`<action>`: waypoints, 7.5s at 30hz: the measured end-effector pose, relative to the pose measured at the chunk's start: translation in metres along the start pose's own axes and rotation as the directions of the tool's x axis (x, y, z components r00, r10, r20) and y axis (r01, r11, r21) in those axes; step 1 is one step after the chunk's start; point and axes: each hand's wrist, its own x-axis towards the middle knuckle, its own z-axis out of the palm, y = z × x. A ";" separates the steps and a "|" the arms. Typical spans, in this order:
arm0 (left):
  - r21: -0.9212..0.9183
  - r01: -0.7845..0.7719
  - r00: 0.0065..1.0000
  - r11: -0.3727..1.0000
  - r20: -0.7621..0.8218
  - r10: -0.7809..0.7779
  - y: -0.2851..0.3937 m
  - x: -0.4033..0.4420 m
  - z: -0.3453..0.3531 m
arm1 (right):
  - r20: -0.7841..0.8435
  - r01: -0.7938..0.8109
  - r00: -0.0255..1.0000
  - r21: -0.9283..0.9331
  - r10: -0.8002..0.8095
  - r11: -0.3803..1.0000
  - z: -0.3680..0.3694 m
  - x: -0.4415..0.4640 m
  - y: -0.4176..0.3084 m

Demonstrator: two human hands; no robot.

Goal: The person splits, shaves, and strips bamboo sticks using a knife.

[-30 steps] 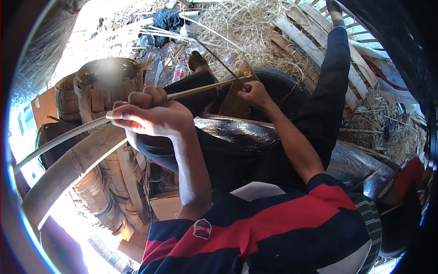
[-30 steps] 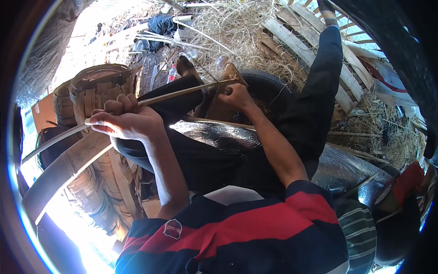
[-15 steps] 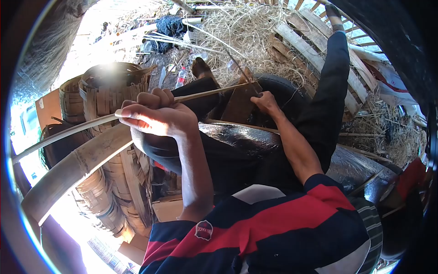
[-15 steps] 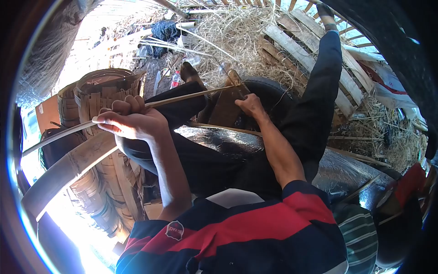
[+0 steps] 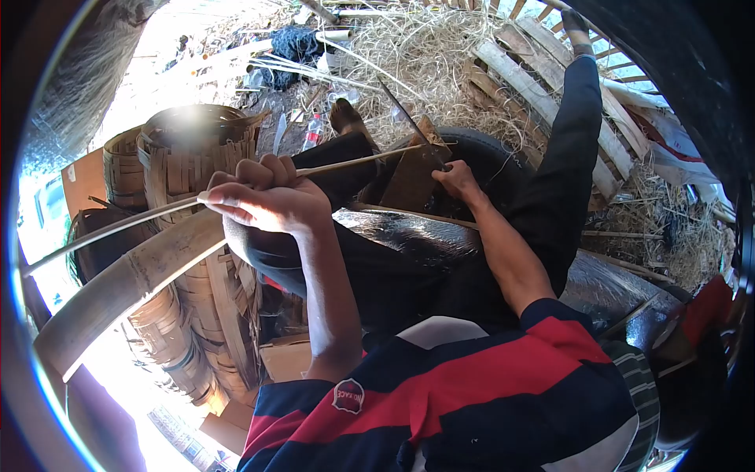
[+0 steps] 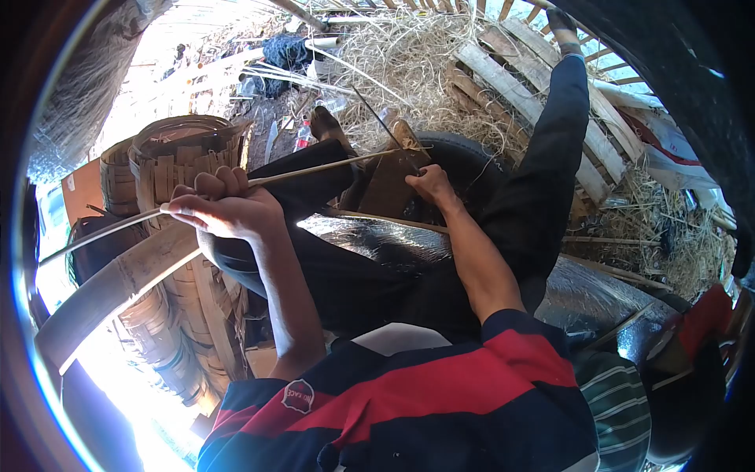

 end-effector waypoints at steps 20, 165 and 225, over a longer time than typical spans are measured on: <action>-0.032 -0.002 1.000 0.999 -0.025 0.001 0.004 -0.003 0.007 | -0.107 0.022 0.993 -0.198 -0.044 0.980 -0.006 0.004 0.006; 0.249 0.560 0.375 0.790 0.774 -0.510 0.030 -0.108 -0.063 | -0.204 0.248 0.965 0.524 -0.163 0.815 -0.041 -0.062 -0.017; -0.605 0.218 0.891 0.766 0.443 0.096 0.185 -0.002 0.070 | -0.122 0.561 0.792 0.535 -0.599 0.632 -0.042 -0.322 -0.234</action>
